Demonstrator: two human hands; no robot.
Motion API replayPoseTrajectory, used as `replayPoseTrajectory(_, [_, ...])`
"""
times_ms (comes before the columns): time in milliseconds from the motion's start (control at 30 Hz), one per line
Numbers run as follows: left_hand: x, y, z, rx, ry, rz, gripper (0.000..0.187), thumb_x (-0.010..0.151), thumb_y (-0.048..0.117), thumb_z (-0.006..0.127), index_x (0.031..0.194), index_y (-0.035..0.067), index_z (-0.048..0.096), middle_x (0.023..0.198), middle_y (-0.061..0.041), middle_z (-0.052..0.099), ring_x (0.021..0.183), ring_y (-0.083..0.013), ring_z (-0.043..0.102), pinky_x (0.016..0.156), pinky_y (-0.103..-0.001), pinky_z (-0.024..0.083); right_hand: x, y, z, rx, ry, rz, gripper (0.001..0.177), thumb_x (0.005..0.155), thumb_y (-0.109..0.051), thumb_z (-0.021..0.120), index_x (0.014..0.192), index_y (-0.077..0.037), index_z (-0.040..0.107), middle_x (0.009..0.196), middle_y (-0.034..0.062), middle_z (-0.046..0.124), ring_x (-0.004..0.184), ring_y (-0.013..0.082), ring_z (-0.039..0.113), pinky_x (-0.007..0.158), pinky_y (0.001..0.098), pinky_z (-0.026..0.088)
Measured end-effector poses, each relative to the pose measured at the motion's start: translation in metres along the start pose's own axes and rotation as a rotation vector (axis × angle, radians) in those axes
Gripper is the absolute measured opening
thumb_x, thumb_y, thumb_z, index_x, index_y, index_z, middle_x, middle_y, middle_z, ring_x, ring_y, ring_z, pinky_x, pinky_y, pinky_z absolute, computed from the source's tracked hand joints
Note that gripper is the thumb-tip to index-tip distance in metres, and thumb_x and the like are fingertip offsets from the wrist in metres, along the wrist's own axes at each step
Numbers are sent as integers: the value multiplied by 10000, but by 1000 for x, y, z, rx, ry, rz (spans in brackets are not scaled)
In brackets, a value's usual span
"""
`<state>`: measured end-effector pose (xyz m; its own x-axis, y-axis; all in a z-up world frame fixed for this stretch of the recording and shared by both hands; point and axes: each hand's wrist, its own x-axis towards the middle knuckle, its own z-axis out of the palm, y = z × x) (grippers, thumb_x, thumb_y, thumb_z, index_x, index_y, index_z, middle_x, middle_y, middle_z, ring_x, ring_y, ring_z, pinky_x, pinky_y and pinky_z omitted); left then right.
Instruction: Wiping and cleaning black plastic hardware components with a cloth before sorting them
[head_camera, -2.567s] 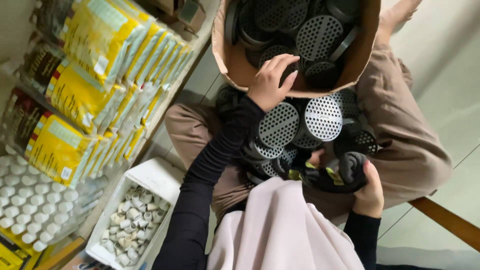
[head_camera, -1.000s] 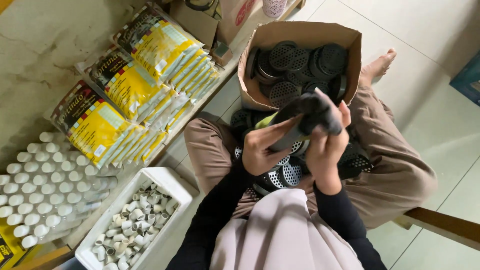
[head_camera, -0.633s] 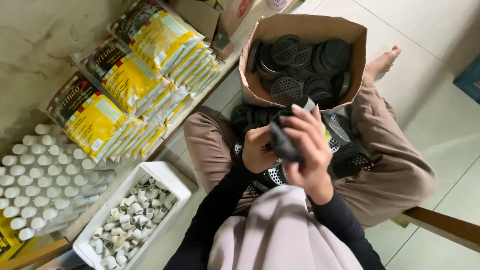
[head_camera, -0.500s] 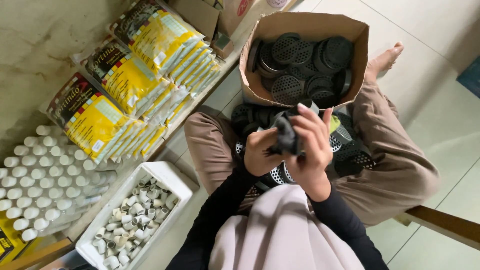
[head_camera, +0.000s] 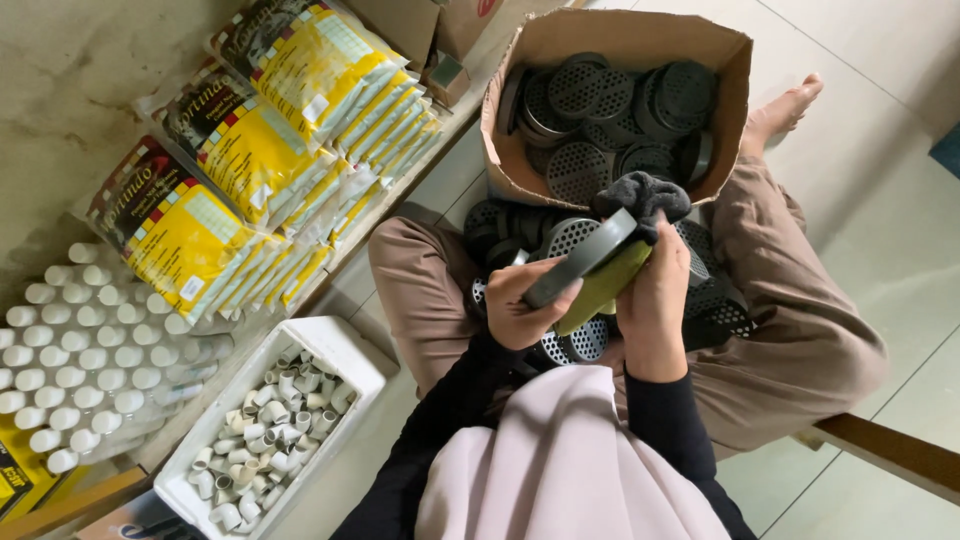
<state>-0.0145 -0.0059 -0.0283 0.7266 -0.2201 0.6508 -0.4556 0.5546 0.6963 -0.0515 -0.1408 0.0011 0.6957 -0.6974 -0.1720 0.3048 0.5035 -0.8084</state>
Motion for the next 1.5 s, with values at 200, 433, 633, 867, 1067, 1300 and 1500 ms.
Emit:
replayPoseTrajectory(200, [-39,-48,-15,244,392,-141,214,823,89,817,987,-19,730,703,-105,681,749,-96,583,627,-330,522,-16,44,-15,53,20,171,207,1012,-267,644,1063,-90,739,947,121,766,827,215,761,745,380,643])
replayPoseTrajectory(433, [5,-30,-8,206,386,-197,436,1058,265,647,1313,-79,565,1202,-214,651,1171,-195,552,1032,-404,454,-54,28,22,54,-23,125,272,1018,-147,640,1267,-35,638,1179,125,735,1097,188,703,980,370,575])
replayPoseTrajectory(633, [50,5,-47,30,33,-169,836,986,303,764,1613,47,274,1608,-188,371,1451,-349,454,1166,-529,419,-27,-5,-16,-304,-452,-96,241,912,-124,751,1104,-38,634,956,86,672,924,144,625,856,340,532])
replayPoseTrajectory(867, [71,-5,-40,241,-344,-57,931,856,824,572,1479,132,563,1541,-158,335,1465,-343,364,1284,-479,235,-32,0,-14,-456,-622,-354,244,890,-147,774,1003,-9,607,842,107,588,796,177,589,760,367,484])
replayPoseTrajectory(1067, [74,-2,-3,110,104,-18,635,1030,659,201,995,97,494,1061,-85,391,842,-149,310,758,-318,336,-62,6,2,-643,-734,-628,373,832,-163,841,1081,12,627,949,131,607,860,291,569,858,342,415])
replayPoseTrajectory(1300, [30,-41,-10,-748,163,-377,489,1106,582,324,1064,103,417,1073,-34,381,845,-127,434,664,-277,459,-51,24,-26,-791,-778,-883,178,849,-103,804,942,-10,684,930,106,680,895,331,583,869,359,449])
replayPoseTrajectory(1500, [19,-24,-8,-1010,25,-772,544,1089,623,382,1186,92,459,1195,-68,469,1096,-203,651,913,-354,646,-17,4,-57,-1224,-818,-1333,239,1065,-155,497,1029,-123,730,1108,47,719,1073,316,535,1044,443,333])
